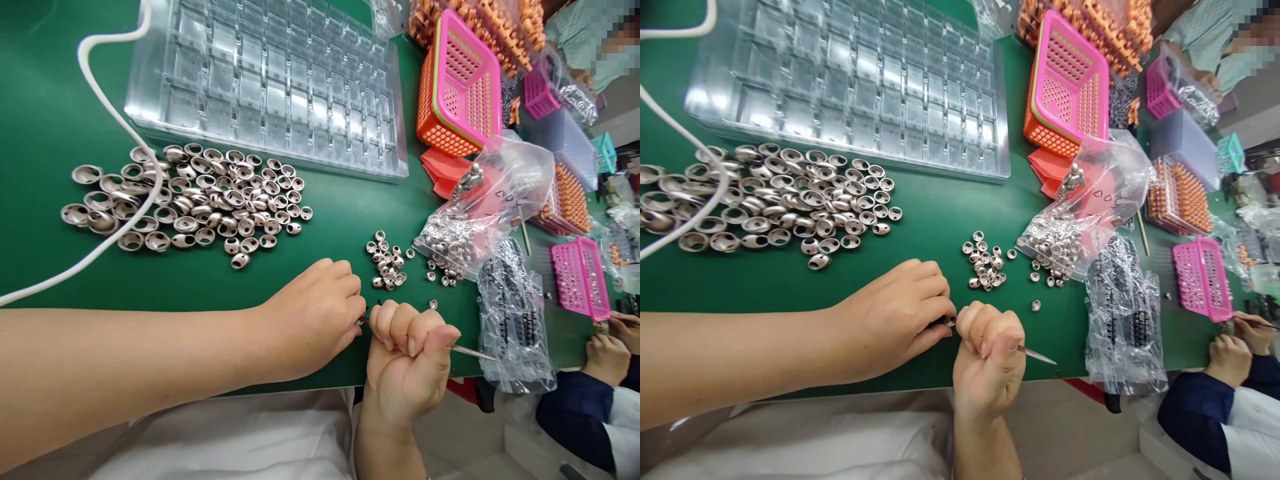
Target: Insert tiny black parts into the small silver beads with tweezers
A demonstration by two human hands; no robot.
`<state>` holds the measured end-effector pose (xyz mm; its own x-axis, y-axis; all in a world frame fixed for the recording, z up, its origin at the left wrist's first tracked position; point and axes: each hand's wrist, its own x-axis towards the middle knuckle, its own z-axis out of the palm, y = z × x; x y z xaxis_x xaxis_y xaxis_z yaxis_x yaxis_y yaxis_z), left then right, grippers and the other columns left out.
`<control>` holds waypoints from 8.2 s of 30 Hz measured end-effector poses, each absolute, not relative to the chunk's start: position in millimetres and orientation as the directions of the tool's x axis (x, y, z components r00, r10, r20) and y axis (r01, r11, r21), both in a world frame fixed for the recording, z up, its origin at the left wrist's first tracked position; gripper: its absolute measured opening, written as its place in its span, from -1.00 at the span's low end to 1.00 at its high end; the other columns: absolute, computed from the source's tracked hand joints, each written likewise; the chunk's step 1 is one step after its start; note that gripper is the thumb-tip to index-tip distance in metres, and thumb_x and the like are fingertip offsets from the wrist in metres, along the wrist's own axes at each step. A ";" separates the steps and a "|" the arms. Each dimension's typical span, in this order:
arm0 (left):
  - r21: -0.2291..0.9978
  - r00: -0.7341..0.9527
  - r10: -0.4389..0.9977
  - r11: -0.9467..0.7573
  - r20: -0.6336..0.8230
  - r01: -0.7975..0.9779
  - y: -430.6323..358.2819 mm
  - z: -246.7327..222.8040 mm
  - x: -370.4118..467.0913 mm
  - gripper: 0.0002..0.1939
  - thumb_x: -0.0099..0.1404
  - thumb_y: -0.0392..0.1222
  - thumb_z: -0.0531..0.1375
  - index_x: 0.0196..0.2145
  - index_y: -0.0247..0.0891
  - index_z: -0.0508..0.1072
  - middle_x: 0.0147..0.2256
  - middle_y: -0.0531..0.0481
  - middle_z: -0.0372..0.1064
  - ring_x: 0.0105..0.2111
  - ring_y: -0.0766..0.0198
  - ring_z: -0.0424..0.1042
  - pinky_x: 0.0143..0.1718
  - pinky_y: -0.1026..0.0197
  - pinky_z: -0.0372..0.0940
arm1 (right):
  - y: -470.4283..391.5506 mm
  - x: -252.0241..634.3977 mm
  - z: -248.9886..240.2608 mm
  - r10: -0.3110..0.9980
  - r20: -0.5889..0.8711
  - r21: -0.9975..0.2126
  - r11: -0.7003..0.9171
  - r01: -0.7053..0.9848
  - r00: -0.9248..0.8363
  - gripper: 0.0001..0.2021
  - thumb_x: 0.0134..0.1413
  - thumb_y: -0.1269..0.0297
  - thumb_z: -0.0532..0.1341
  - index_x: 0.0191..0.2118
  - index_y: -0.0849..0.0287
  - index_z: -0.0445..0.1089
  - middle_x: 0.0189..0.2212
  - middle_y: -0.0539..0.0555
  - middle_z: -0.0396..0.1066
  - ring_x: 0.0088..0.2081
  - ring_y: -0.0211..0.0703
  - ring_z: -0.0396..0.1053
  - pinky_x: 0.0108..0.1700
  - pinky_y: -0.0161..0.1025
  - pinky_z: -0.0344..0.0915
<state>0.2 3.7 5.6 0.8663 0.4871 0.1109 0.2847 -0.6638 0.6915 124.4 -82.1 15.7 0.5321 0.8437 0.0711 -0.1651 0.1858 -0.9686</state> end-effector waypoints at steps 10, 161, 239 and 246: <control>0.685 0.863 0.490 -0.671 0.125 0.282 3.2 3.9 1.3 -0.85 0.37 -0.26 0.22 -0.36 -0.30 0.55 -0.35 -0.06 0.40 -0.27 0.13 0.27 -0.28 0.07 0.08 | -82.0 124.6 16.1 0.847 0.081 -0.973 0.182 -0.143 0.525 -0.53 0.44 0.04 -0.05 -0.52 0.13 -0.05 -0.62 -0.13 -0.18 -0.59 -0.32 -0.08 -0.49 -0.28 -0.02; 0.711 0.861 0.499 -0.640 0.096 0.292 6.1 5.8 -1.0 -0.92 0.35 -0.28 0.26 -0.30 -0.26 0.58 -0.34 -0.03 0.44 -0.25 0.16 0.31 -0.25 0.11 0.10 | -83.5 121.9 8.3 0.828 0.095 -0.970 0.201 -0.135 0.553 -0.57 0.45 0.14 -0.06 -0.51 0.10 -0.05 -0.61 -0.14 -0.14 -0.59 -0.31 -0.03 -0.50 -0.28 0.03; 0.917 0.762 0.594 -0.399 0.259 0.000 -4.3 18.6 -2.0 -0.92 0.30 -0.31 0.30 -0.23 -0.25 0.58 -0.36 0.06 0.57 -0.34 0.32 0.46 -0.25 0.28 0.33 | -137.3 151.3 15.2 0.823 -0.075 -0.995 -0.099 0.012 0.563 -0.91 0.25 0.22 0.29 -0.21 0.10 0.50 -0.51 -0.08 0.26 -0.52 -0.35 0.18 -0.49 -0.35 0.12; 0.927 0.754 0.594 -0.372 0.281 -0.052 -7.9 21.9 -2.6 -0.89 0.28 -0.35 0.30 -0.23 -0.26 0.60 -0.40 0.07 0.55 -0.37 0.37 0.45 -0.31 0.35 0.32 | -138.2 145.4 17.7 0.846 -0.127 -0.976 -0.199 0.086 0.518 -0.87 0.21 0.19 0.30 -0.26 0.12 0.55 -0.45 -0.01 0.43 -0.50 -0.34 0.27 -0.47 -0.37 0.21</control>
<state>-2.6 -7.9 21.9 0.7541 0.5937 0.2808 -0.0519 -0.3723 0.9266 145.4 -138.2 17.7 0.5184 0.8457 -0.1266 0.0858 -0.1987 -0.9763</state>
